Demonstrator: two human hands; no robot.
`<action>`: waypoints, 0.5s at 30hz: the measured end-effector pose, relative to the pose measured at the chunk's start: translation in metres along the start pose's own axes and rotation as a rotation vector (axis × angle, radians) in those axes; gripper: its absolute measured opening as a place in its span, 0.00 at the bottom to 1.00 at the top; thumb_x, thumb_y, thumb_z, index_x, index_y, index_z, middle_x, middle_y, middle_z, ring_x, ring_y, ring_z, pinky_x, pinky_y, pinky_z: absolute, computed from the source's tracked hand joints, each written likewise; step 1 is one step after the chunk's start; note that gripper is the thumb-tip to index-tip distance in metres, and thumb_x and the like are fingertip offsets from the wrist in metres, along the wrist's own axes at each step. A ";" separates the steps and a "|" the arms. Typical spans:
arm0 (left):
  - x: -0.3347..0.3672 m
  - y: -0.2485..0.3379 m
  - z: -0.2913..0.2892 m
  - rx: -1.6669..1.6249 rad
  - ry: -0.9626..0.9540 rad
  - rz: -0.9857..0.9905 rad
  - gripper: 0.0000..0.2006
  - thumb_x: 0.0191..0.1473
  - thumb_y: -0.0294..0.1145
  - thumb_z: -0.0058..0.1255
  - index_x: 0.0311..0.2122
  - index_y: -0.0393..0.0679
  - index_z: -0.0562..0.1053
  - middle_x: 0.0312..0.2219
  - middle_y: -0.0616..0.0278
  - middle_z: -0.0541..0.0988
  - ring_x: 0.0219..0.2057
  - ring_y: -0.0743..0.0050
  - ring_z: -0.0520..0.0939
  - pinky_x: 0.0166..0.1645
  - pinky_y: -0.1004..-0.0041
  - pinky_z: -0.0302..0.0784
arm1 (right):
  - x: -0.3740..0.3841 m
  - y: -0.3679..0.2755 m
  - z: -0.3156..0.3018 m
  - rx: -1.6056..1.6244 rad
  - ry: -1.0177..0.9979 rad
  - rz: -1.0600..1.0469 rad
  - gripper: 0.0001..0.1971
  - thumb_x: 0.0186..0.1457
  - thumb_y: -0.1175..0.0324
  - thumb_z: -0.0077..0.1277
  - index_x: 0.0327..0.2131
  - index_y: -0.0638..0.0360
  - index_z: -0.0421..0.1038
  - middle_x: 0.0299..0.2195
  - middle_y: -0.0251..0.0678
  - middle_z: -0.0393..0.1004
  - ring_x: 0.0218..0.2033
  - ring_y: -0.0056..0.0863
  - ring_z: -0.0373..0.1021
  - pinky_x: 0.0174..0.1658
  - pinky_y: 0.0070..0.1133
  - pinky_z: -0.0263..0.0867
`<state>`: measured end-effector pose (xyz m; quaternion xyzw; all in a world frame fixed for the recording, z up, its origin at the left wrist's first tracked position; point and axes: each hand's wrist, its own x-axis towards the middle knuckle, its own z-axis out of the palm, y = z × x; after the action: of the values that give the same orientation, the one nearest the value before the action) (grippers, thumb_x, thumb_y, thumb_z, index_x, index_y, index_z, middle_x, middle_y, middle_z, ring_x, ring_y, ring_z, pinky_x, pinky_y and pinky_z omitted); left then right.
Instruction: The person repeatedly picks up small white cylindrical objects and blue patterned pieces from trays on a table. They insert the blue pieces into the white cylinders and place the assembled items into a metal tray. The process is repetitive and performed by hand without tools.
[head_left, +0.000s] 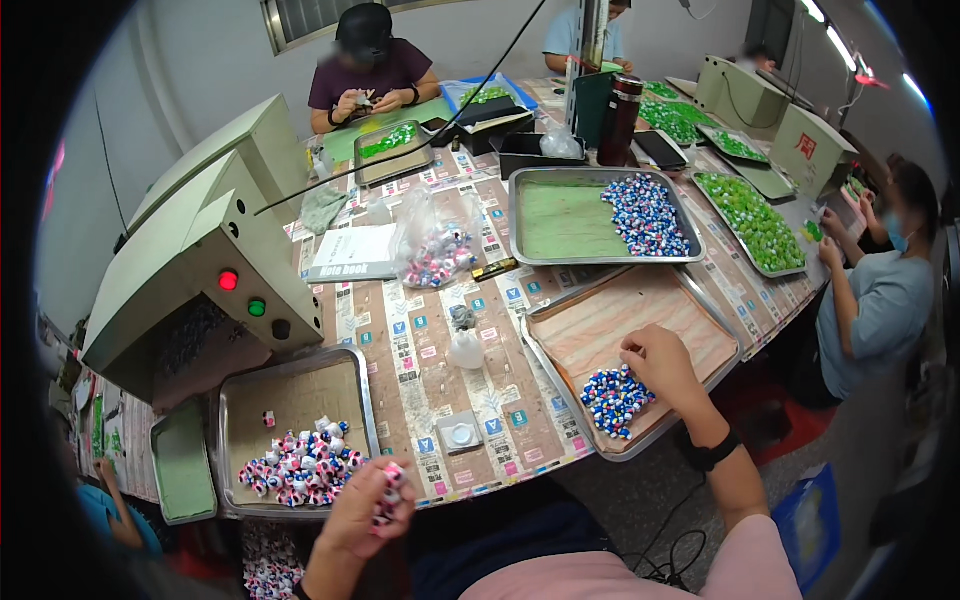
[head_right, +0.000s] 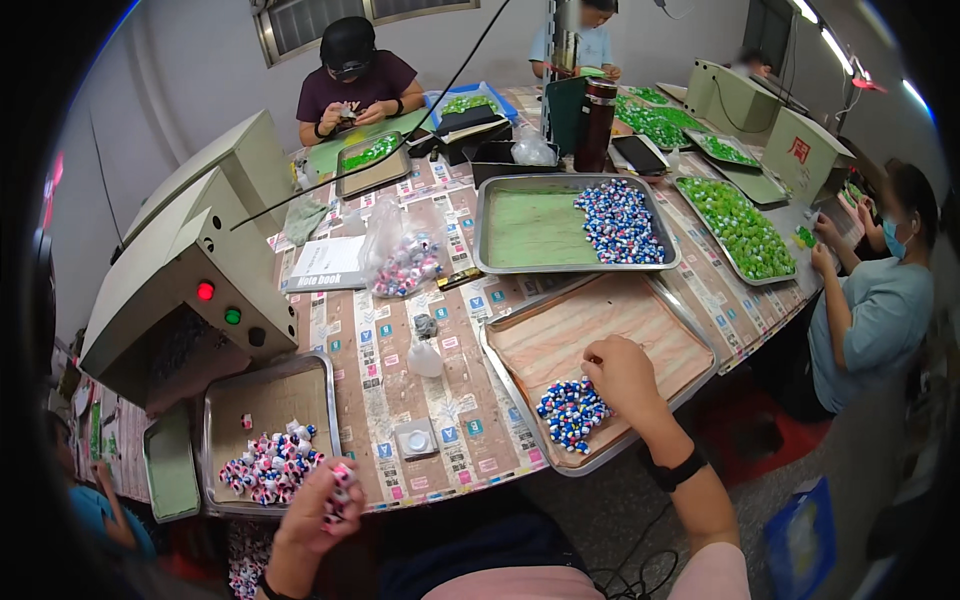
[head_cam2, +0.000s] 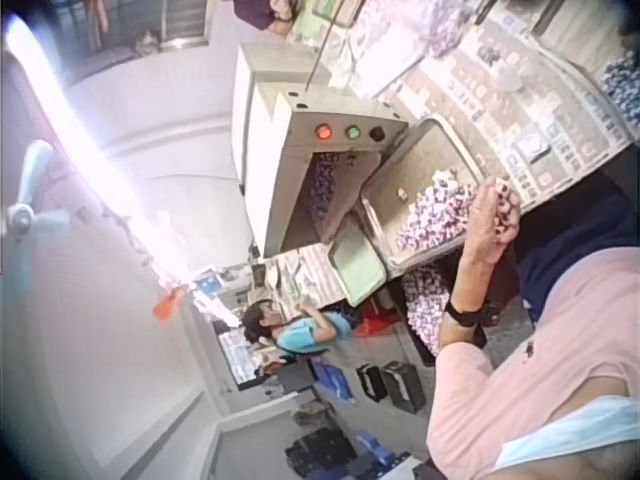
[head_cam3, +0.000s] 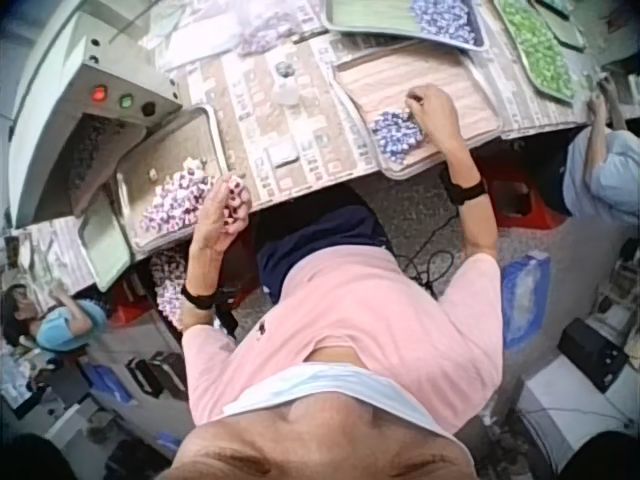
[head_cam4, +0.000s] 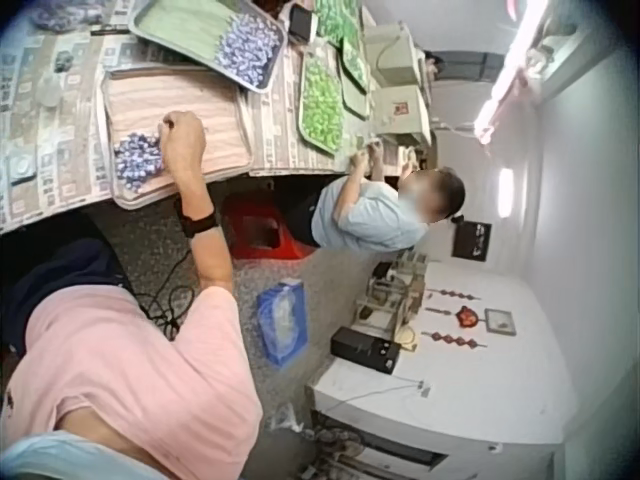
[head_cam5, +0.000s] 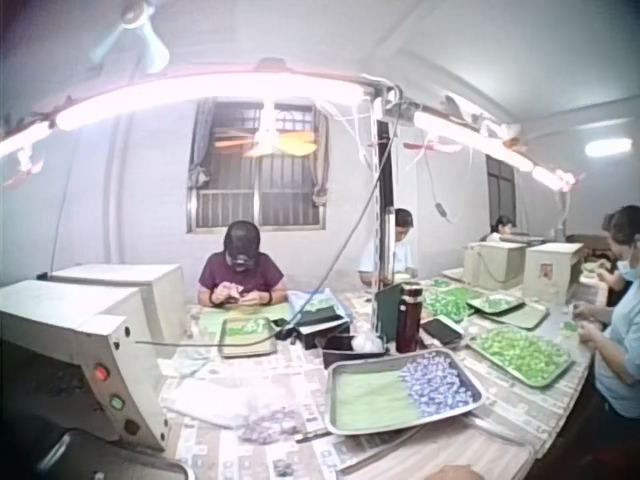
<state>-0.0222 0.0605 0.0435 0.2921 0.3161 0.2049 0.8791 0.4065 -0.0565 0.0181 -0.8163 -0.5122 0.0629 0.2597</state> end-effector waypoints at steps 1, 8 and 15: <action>0.001 -0.013 0.002 -0.045 -0.043 -0.030 0.17 0.62 0.42 0.46 0.50 0.43 0.67 0.29 0.56 0.76 0.20 0.75 0.72 0.15 0.84 0.59 | 0.003 0.000 0.000 -0.018 -0.043 0.047 0.08 0.44 0.71 0.56 0.30 0.63 0.77 0.29 0.44 0.76 0.32 0.42 0.72 0.39 0.32 0.68; 0.009 -0.059 0.020 -0.260 -0.159 -0.148 0.16 0.62 0.40 0.45 0.50 0.41 0.67 0.35 0.54 0.76 0.22 0.76 0.71 0.16 0.85 0.59 | 0.000 -0.015 -0.020 0.454 -0.125 0.173 0.10 0.50 0.73 0.54 0.37 0.66 0.76 0.30 0.37 0.77 0.28 0.21 0.73 0.34 0.18 0.69; 0.005 -0.065 0.028 -0.367 -0.078 -0.084 0.13 0.62 0.34 0.46 0.49 0.41 0.68 0.36 0.60 0.73 0.28 0.81 0.68 0.19 0.87 0.57 | -0.049 -0.090 0.003 1.063 -0.423 0.358 0.11 0.54 0.76 0.54 0.41 0.69 0.74 0.33 0.35 0.77 0.32 0.18 0.73 0.37 0.15 0.70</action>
<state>0.0115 0.0044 0.0170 0.1211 0.2512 0.2107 0.9369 0.3103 -0.0674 0.0517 -0.6178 -0.3055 0.5144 0.5103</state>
